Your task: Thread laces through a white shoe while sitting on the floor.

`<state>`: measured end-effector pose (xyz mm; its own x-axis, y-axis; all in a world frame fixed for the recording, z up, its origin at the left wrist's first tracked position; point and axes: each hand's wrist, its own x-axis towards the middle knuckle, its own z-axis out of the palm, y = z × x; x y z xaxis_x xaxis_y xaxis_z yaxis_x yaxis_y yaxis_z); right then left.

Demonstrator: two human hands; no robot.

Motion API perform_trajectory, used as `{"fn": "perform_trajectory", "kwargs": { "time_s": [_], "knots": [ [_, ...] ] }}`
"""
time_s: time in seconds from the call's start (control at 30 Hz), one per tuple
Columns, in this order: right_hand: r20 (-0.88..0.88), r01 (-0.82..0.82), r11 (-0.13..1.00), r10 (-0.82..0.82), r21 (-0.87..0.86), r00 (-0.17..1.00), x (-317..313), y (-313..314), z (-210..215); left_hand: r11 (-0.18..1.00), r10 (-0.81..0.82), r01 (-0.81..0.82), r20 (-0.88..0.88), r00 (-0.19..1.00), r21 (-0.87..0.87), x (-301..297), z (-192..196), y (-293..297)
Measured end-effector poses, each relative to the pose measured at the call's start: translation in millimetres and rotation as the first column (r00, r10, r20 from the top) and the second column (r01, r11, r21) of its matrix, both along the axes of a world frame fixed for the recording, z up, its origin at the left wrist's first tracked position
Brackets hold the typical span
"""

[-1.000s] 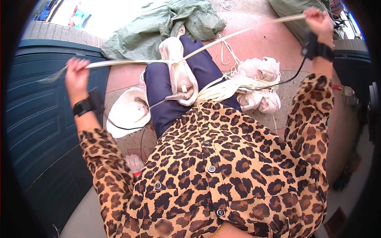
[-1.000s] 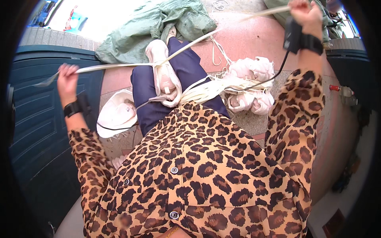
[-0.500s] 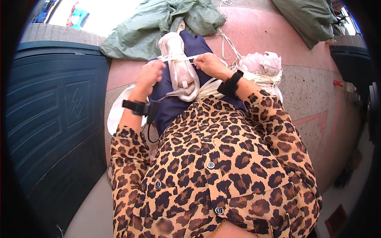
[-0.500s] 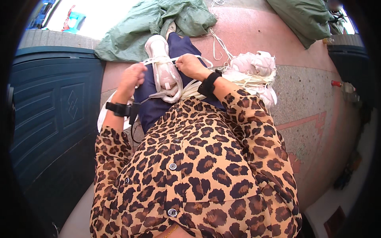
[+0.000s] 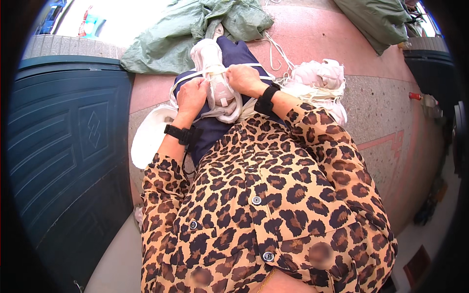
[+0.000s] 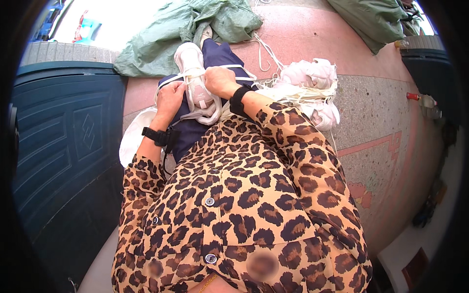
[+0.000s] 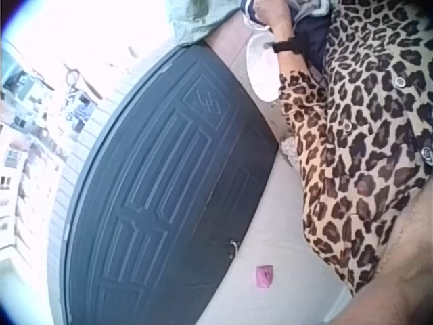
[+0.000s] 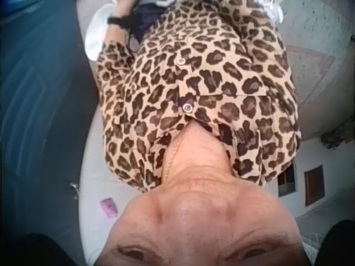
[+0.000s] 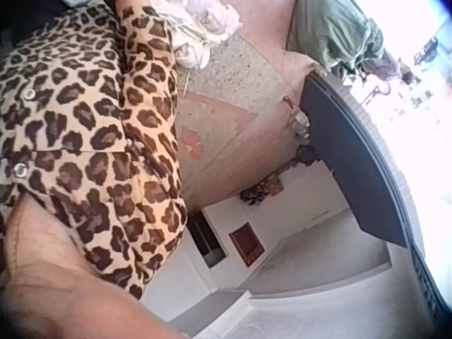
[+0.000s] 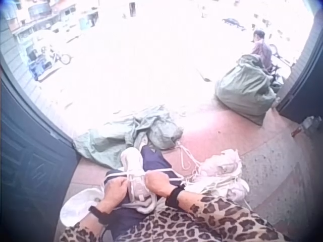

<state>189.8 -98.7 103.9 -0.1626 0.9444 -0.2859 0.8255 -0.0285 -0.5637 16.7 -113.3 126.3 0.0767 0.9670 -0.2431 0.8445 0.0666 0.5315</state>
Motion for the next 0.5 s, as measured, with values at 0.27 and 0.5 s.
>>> {"fn": "perform_trajectory", "kwargs": {
  "time_s": [0.27, 0.5],
  "knots": [
    [0.041, -0.015, 0.941, 0.001, 0.337, 0.999, 3.5, -8.2, -7.6, 0.992, 0.097, -0.098, 0.008, 0.995, 0.074, -9.1, -4.6, 2.7],
    [0.049, -0.001, 0.95, -0.015, 0.311, 0.999, 6.7, -6.5, -9.4, 0.983, 0.072, -0.051, -0.118, 0.99, 0.175, -9.9, -14.7, 4.3]
  ]
}}
